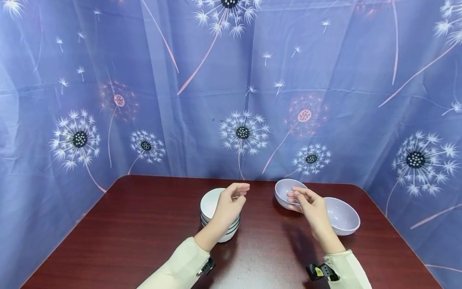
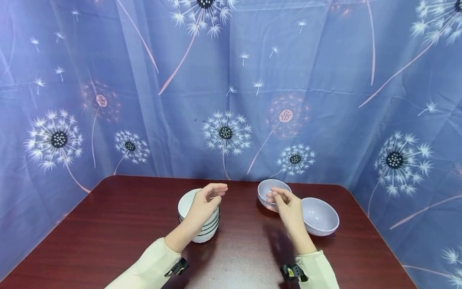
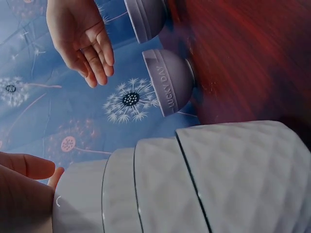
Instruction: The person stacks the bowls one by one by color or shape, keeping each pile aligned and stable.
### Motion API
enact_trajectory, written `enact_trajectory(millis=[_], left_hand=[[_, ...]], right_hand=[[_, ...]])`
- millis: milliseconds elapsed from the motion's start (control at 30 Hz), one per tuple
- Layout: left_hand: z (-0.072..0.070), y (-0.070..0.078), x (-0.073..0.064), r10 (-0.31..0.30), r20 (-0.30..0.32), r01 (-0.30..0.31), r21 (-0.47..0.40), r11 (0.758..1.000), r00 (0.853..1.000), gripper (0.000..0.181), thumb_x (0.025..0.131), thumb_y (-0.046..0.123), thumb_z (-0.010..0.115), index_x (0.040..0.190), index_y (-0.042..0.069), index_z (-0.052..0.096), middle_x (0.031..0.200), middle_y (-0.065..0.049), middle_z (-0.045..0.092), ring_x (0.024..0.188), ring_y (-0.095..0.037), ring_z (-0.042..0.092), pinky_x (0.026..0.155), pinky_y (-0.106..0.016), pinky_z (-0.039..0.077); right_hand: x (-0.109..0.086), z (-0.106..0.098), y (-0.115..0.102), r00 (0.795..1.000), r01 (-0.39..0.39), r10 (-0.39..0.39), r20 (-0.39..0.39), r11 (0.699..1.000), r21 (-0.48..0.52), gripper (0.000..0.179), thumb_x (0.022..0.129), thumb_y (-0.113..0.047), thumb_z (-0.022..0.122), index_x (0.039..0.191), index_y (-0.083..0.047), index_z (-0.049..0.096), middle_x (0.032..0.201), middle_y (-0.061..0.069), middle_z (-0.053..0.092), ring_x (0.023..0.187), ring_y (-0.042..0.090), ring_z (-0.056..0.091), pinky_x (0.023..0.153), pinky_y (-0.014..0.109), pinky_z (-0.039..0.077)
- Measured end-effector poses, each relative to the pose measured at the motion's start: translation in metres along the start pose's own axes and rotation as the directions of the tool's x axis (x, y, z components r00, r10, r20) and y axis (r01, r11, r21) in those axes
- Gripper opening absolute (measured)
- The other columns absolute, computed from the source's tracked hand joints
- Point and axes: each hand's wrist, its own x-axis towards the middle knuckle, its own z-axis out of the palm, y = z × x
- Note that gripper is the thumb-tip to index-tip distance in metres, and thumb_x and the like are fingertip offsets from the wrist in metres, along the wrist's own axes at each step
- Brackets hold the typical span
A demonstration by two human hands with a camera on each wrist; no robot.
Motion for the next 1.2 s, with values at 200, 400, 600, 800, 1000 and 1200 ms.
enact_trajectory(millis=[200,400,600,800,1000,1200], left_hand=[[0.007,0.004,0.003,0.013,0.004,-0.013,-0.001,1.000,1.000,0.038,0.083,-0.010,0.048,0.116,0.000,0.064,0.114,-0.016,0.066,0.107,-0.030,0.060,0.096,-0.040,0.049],[0.018,0.009,0.006,0.044,0.005,-0.044,0.021,0.999,0.999,0.039,0.081,-0.010,0.048,0.115,-0.001,0.065,0.112,-0.015,0.067,0.104,-0.029,0.061,0.092,-0.039,0.051],[0.031,0.011,0.010,0.001,0.032,-0.001,0.018,1.000,0.999,0.040,0.082,-0.009,0.050,0.118,0.002,0.063,0.114,-0.013,0.066,0.106,-0.029,0.060,0.093,-0.038,0.050],[0.045,0.010,0.016,-0.065,0.053,0.064,0.018,0.998,0.996,0.040,0.084,-0.004,0.053,0.122,0.004,0.062,0.114,-0.010,0.066,0.101,-0.022,0.061,0.088,-0.031,0.051],[0.061,0.006,0.022,-0.122,0.052,0.122,0.007,0.992,0.991,0.039,0.088,0.003,0.059,0.127,0.005,0.060,0.115,-0.008,0.065,0.098,-0.015,0.061,0.084,-0.026,0.053],[0.077,-0.001,0.030,-0.199,0.011,0.199,-0.034,0.979,0.980,0.039,0.090,0.005,0.061,0.129,0.003,0.057,0.114,-0.009,0.063,0.101,-0.018,0.060,0.084,-0.026,0.053]], right_hand=[[0.001,-0.008,-0.002,0.999,0.044,-0.043,-0.021,0.999,0.016,0.014,0.098,-0.007,0.053,0.107,-0.006,0.063,0.085,-0.002,0.073,0.080,0.012,0.070,0.069,0.029,0.059],[0.000,-0.019,-0.004,0.994,0.109,-0.107,-0.037,0.993,0.036,0.013,0.097,-0.007,0.055,0.104,-0.011,0.064,0.087,-0.002,0.073,0.079,0.010,0.070,0.069,0.026,0.059],[-0.001,-0.038,0.002,0.986,0.158,-0.156,-0.052,0.987,0.035,0.014,0.096,-0.009,0.057,0.108,-0.007,0.064,0.090,-0.005,0.072,0.080,0.009,0.069,0.070,0.026,0.058],[-0.008,-0.051,-0.006,0.985,0.119,-0.121,-0.124,0.993,-0.022,0.014,0.096,-0.005,0.056,0.105,-0.011,0.064,0.087,-0.010,0.070,0.079,0.003,0.068,0.072,0.022,0.057],[-0.012,-0.064,-0.005,0.972,0.110,-0.123,-0.198,0.991,-0.078,0.020,0.094,-0.001,0.056,0.102,-0.018,0.065,0.087,-0.015,0.069,0.080,-0.002,0.066,0.073,0.017,0.055],[-0.015,-0.076,-0.001,0.947,0.102,-0.156,-0.281,0.975,-0.199,0.022,0.093,-0.001,0.058,0.107,-0.017,0.064,0.090,-0.021,0.067,0.084,-0.008,0.063,0.074,0.009,0.051]])
